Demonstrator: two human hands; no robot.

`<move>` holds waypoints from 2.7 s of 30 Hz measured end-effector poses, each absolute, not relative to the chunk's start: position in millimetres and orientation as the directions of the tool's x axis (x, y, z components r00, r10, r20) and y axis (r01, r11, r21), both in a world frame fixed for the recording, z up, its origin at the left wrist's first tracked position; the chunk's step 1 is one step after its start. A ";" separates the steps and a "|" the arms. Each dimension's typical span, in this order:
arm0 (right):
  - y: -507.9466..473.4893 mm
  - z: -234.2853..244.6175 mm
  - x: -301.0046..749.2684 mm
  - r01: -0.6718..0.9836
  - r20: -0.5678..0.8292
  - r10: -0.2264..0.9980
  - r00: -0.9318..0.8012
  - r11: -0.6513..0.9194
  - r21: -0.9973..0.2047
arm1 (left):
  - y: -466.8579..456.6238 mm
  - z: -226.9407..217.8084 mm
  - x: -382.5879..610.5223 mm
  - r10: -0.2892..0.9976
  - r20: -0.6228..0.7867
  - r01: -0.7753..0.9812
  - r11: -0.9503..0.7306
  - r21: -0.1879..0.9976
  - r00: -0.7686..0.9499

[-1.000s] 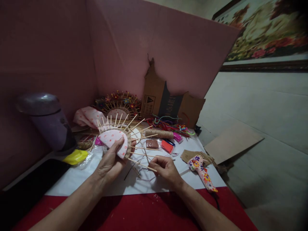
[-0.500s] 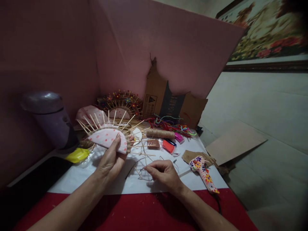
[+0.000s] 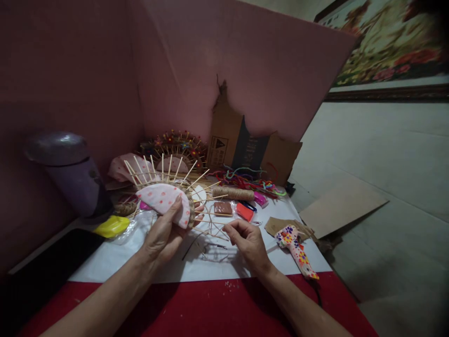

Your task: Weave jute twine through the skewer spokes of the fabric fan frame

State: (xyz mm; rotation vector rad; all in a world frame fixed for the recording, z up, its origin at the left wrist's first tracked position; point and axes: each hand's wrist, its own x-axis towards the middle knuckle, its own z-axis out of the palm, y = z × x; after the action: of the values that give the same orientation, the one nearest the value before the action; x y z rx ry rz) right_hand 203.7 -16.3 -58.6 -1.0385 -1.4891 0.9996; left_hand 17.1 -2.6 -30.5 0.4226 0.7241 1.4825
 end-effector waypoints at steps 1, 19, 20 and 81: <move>-16.3 -58.9 204.0 0.125 0.280 0.955 -0.100 0.291 -0.949 | -2.7 -30.1 17.1 0.982 -0.180 -0.742 0.075 0.666 -0.062; -11.5 -67.0 203.7 0.169 0.253 0.959 -0.124 0.272 -0.947 | -5.5 -24.7 18.6 0.963 -0.265 -0.810 0.196 0.552 0.053; -11.4 -67.9 203.3 0.178 0.256 0.958 -0.130 0.277 -0.944 | -6.3 -24.8 19.1 0.960 -0.269 -0.817 0.214 0.535 0.075; -16.4 -43.0 214.5 0.695 0.738 0.632 -0.236 0.641 -0.326 | -25.5 -36.9 42.8 0.991 -0.133 -0.242 0.135 0.961 0.022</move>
State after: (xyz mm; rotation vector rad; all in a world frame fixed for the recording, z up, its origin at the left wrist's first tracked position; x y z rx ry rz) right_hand 214.5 -16.4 -43.0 -1.0431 -1.9406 -0.0861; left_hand 42.8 -25.5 -36.9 0.9341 1.0851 1.2122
